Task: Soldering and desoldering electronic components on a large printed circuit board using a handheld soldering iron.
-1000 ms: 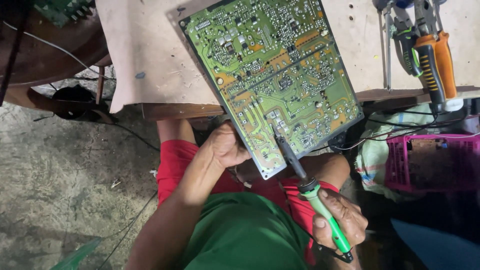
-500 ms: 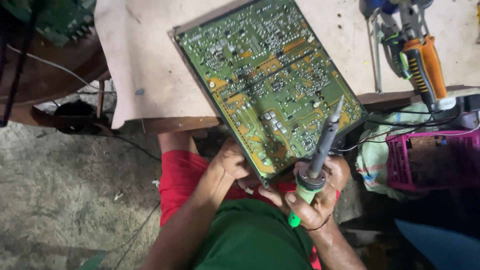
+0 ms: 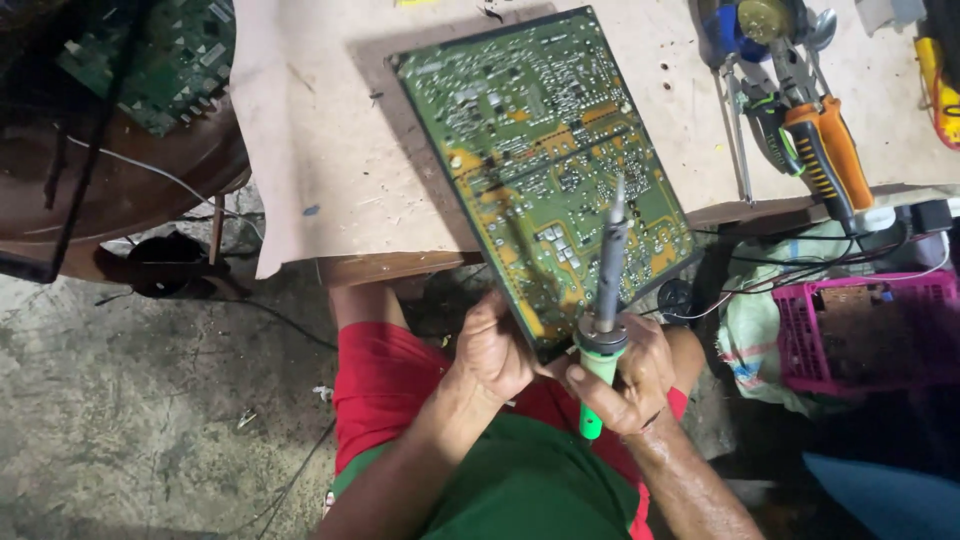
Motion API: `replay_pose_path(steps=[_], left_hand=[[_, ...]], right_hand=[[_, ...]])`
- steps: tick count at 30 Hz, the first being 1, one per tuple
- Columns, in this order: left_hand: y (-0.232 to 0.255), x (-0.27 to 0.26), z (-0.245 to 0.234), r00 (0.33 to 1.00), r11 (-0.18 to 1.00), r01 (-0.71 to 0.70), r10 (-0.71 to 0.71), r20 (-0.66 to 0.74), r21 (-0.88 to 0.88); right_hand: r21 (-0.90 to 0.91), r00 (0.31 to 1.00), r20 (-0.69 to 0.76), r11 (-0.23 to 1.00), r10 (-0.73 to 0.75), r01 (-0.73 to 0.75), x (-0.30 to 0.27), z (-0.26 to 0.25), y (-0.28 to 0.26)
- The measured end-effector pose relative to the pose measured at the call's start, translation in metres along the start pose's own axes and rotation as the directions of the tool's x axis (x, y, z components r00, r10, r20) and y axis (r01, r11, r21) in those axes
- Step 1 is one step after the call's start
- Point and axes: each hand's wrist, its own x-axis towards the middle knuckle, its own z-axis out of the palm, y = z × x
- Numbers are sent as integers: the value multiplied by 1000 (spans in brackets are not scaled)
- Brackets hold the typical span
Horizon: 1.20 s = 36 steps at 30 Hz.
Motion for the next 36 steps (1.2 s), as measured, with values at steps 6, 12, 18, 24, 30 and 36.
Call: replay_pose_path(steps=[6,12,18,24,30,36], left_hand=[[-4,-8,33,970,943,-243,230,79,228],[-4,3,67,612,173,-714,626,483,679],[14,4,166,164,-375,-840,514,842,392],[14,40,210,70,-437,-887,198,978,152],[-2,63,223,127,-494,-858,59,990,139],[-5,79,225,-57,-566,-822,-37,998,-68]], right_hand=[[322,955,253,917,158,-237,12,-26,-5],[478,551,-102,527,828,-703,37,-32,-20],[-147,849,-522,973,78,-180,93,-51,49],[-223,707,-704,927,60,-301,153,-71,63],[-94,599,-781,914,179,-394,146,-80,83],[-131,667,-734,937,129,-325,122,-91,97]])
